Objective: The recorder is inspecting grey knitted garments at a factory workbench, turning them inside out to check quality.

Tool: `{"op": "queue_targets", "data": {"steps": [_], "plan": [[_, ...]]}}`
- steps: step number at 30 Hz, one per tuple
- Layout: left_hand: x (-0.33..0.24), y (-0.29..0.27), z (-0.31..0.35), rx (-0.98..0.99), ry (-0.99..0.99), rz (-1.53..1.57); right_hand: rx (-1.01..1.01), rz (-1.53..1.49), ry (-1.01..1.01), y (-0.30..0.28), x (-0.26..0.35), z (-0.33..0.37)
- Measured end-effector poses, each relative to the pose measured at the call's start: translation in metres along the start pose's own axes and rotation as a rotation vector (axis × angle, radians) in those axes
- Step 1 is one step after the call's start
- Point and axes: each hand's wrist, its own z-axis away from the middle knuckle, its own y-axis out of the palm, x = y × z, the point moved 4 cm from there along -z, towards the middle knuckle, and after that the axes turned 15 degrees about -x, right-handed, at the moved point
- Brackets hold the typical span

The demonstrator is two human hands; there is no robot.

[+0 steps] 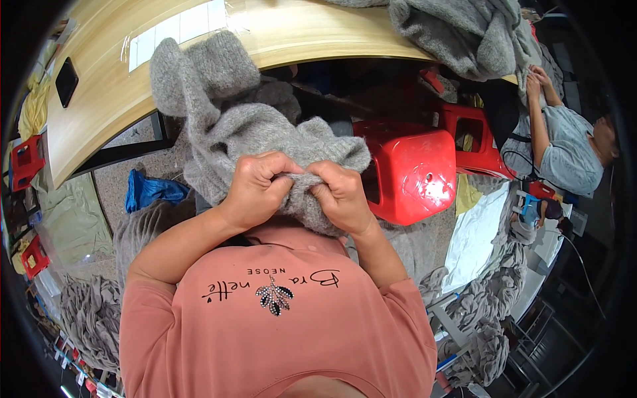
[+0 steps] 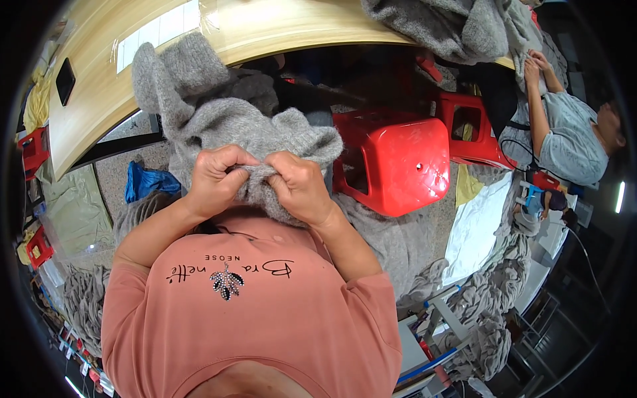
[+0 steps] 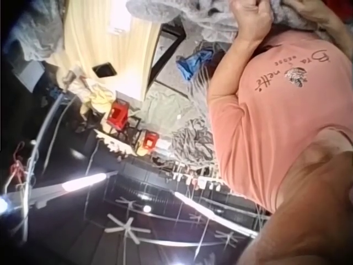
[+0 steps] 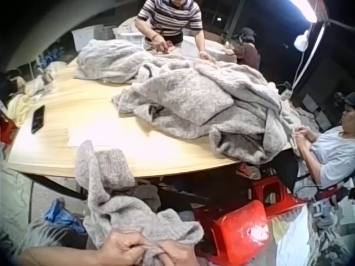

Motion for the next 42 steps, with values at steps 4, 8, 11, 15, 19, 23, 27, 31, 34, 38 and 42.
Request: {"op": "queue_targets", "data": {"steps": [4, 8, 11, 15, 19, 23, 27, 31, 34, 38, 42], "plan": [[0.004, -0.002, 0.004, -0.005, -0.043, -0.032, 0.018, 0.147, -0.119, 0.005, -0.003, 0.009], [0.006, 0.002, 0.005, -0.037, 0.025, -0.069, -0.048, 0.065, -0.048, 0.008, -0.009, 0.012], [0.0, 0.002, 0.003, -0.065, 0.179, -0.134, -0.036, -0.03, 0.09, 0.008, -0.014, 0.011], [-0.002, 0.005, 0.003, -0.084, 0.26, -0.126, -0.05, -0.075, 0.094, 0.005, -0.011, 0.011], [-0.002, 0.007, 0.007, -0.1, 0.458, -0.235, -0.164, 0.142, -0.019, 0.011, -0.007, 0.009], [-0.007, 0.009, 0.008, -0.158, 0.562, -0.246, -0.175, 0.208, -0.133, 0.022, -0.004, -0.001], [-0.008, 0.005, 0.004, -0.24, 0.558, -0.29, -0.284, 0.29, -0.271, 0.024, -0.004, -0.003], [0.01, -0.003, -0.004, -0.101, 0.266, -0.303, -0.548, 0.306, -0.228, -0.024, -0.016, 0.0], [0.022, -0.009, -0.008, -0.034, 0.072, -0.29, -0.298, 0.495, -0.016, -0.04, -0.051, 0.0], [0.021, -0.005, -0.011, -0.035, -0.003, -0.221, -0.081, 0.448, -0.129, -0.031, -0.028, 0.001], [0.012, 0.004, -0.007, 0.045, -0.021, -0.163, -0.015, 0.233, -0.26, -0.01, 0.008, -0.013]]}}
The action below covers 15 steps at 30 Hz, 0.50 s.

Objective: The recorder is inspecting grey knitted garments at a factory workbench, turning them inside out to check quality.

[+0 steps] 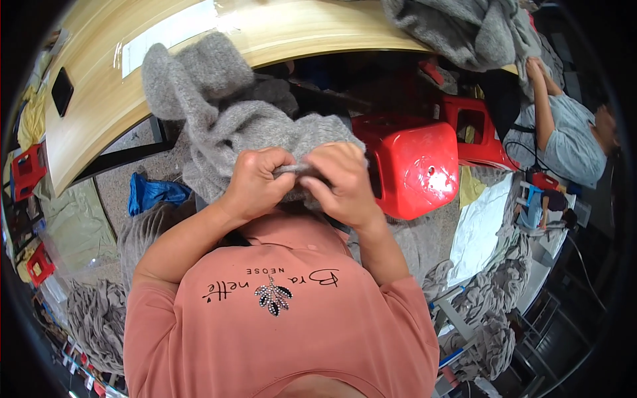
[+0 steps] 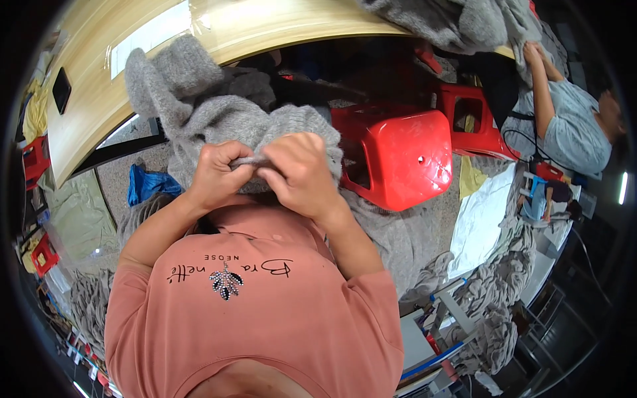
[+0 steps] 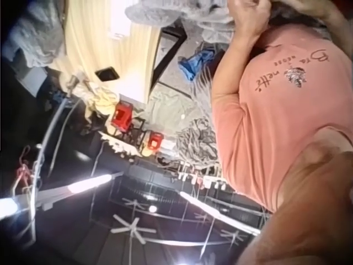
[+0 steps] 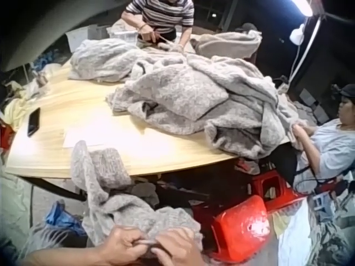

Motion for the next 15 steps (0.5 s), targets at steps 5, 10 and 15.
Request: {"op": "queue_targets", "data": {"steps": [5, 10, 15], "plan": [[0.011, 0.006, 0.01, 0.138, -0.229, 0.13, -0.166, -0.162, -0.143, 0.023, 0.008, 0.014], [0.01, -0.002, 0.008, 0.174, -0.521, 0.376, -0.327, -0.054, -0.085, 0.011, -0.007, 0.022], [0.017, -0.021, -0.006, -0.046, -0.373, 0.448, -0.131, -0.12, 0.324, -0.028, -0.073, 0.05]]}}
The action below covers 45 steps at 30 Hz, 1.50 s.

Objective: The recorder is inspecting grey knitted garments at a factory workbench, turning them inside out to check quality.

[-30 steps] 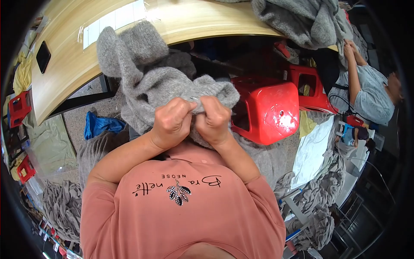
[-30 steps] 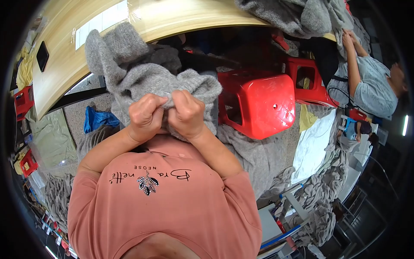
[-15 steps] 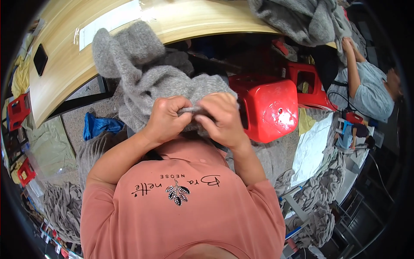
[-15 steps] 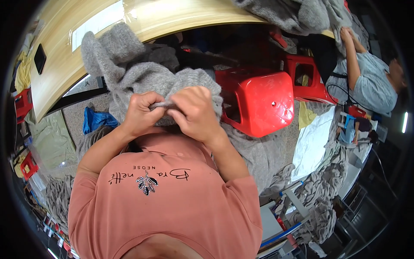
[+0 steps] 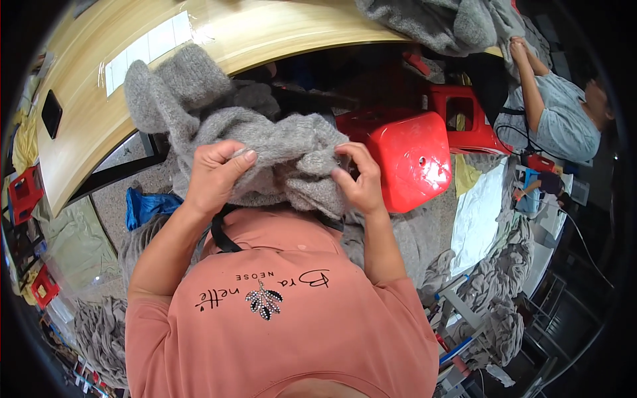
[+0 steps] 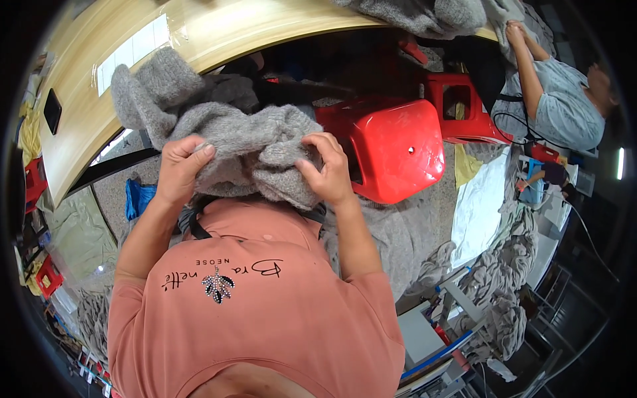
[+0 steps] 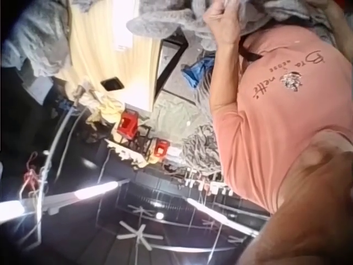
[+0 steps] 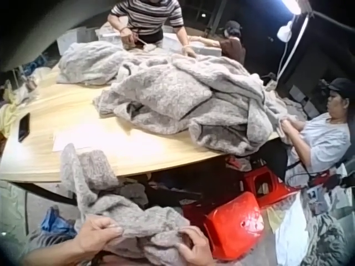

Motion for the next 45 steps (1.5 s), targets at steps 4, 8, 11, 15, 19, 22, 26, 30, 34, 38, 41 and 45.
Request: {"op": "queue_targets", "data": {"steps": [4, 8, 11, 15, 19, 22, 26, 30, 34, 38, 41, 45], "plan": [[0.001, 0.0, -0.002, -0.004, -0.045, -0.025, 0.113, 0.257, -0.142, 0.012, -0.013, 0.017], [-0.001, -0.003, -0.005, -0.082, -0.159, 0.124, -0.143, 0.076, -0.068, 0.015, -0.017, 0.014], [-0.002, -0.007, -0.007, -0.088, -0.241, 0.192, -0.219, -0.009, 0.132, 0.009, -0.025, 0.016], [-0.008, -0.003, -0.006, -0.078, -0.279, 0.243, -0.272, 0.091, 0.114, -0.007, -0.013, 0.022], [-0.01, 0.013, -0.005, -0.042, -0.21, 0.168, -0.008, 0.135, -0.518, -0.003, 0.064, 0.02], [-0.013, 0.035, 0.0, -0.016, -0.135, 0.07, 0.329, 0.021, -0.495, 0.031, 0.1, 0.021], [-0.001, 0.05, 0.007, 0.128, -0.141, -0.137, 0.366, 0.07, -0.591, 0.038, 0.106, 0.019], [0.013, 0.053, 0.01, 0.356, -0.27, -0.059, 0.083, 0.076, -0.604, 0.03, 0.101, 0.014], [0.004, 0.052, 0.009, 0.349, -0.354, -0.046, -0.065, 0.046, -0.615, 0.027, 0.088, 0.014], [0.013, 0.048, 0.011, 0.283, -0.366, 0.081, -0.108, 0.103, -0.617, 0.029, 0.083, 0.011], [0.02, 0.042, 0.009, 0.293, -0.34, 0.07, -0.083, 0.062, -0.609, 0.032, 0.081, 0.012], [0.022, 0.04, 0.008, 0.287, -0.33, 0.09, -0.041, 0.096, -0.634, 0.037, 0.083, 0.013]]}}
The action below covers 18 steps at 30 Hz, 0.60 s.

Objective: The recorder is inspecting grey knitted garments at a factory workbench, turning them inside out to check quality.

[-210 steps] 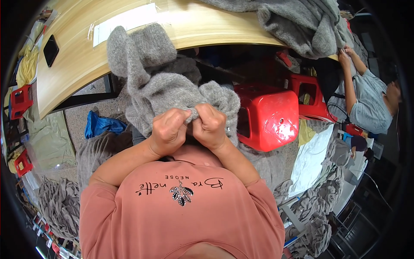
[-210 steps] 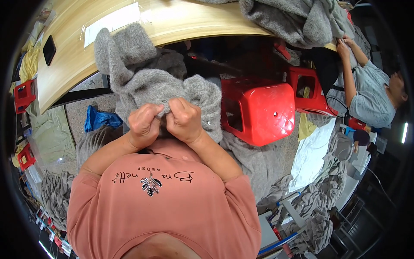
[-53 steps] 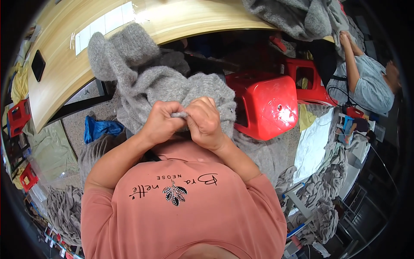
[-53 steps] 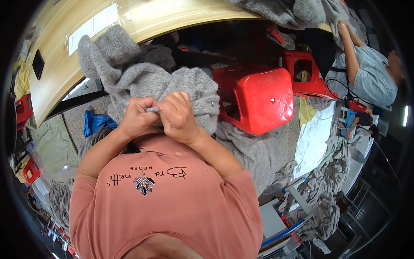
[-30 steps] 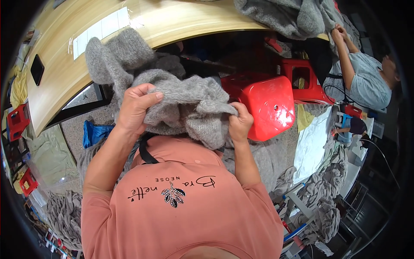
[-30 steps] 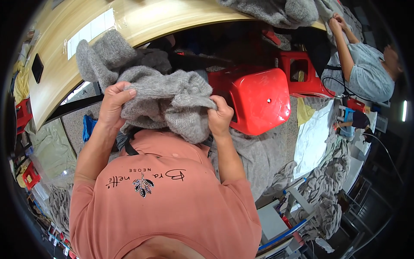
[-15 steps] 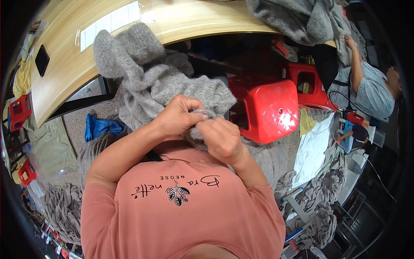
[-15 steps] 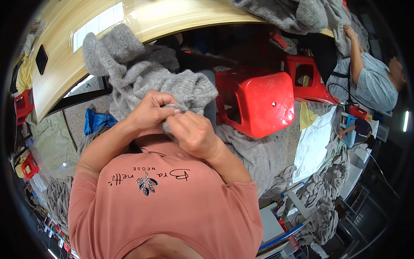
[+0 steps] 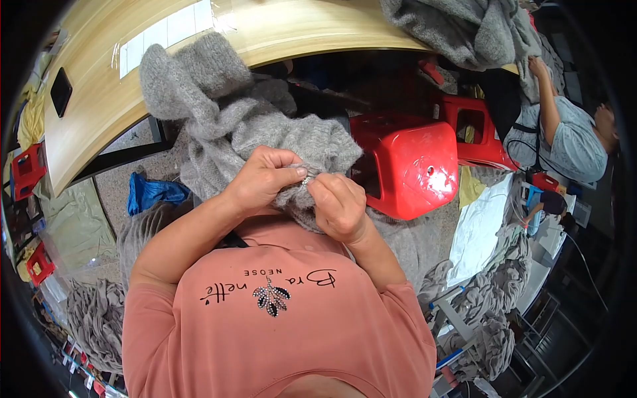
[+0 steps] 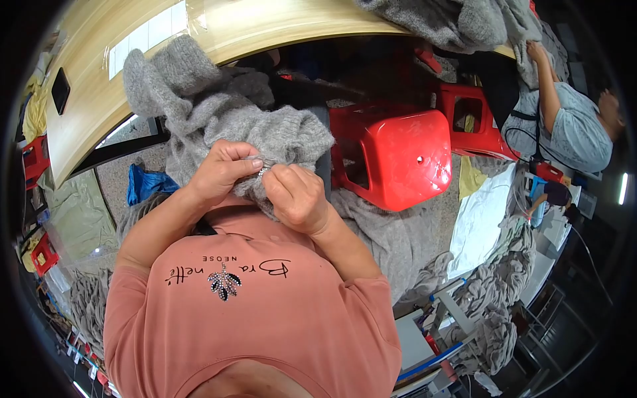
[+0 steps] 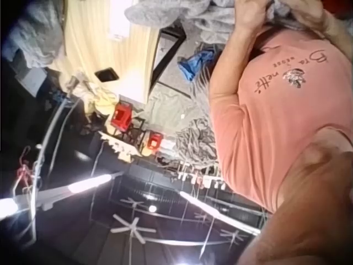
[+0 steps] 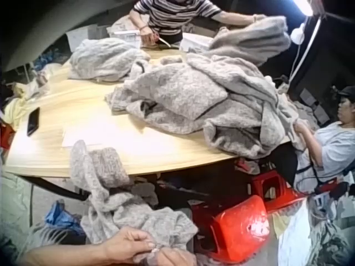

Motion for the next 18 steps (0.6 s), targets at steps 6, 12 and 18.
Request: {"op": "queue_targets", "data": {"steps": [6, 12, 18], "plan": [[-0.001, -0.002, 0.003, -0.039, 0.045, -0.048, 0.006, 0.004, 0.125, 0.004, -0.005, -0.006], [0.0, -0.007, 0.009, -0.137, 0.201, -0.236, 0.111, -0.299, 0.411, 0.01, -0.024, 0.001], [-0.008, -0.004, 0.01, -0.22, 0.388, -0.261, -0.014, -0.127, 0.444, 0.015, -0.019, 0.01]]}}
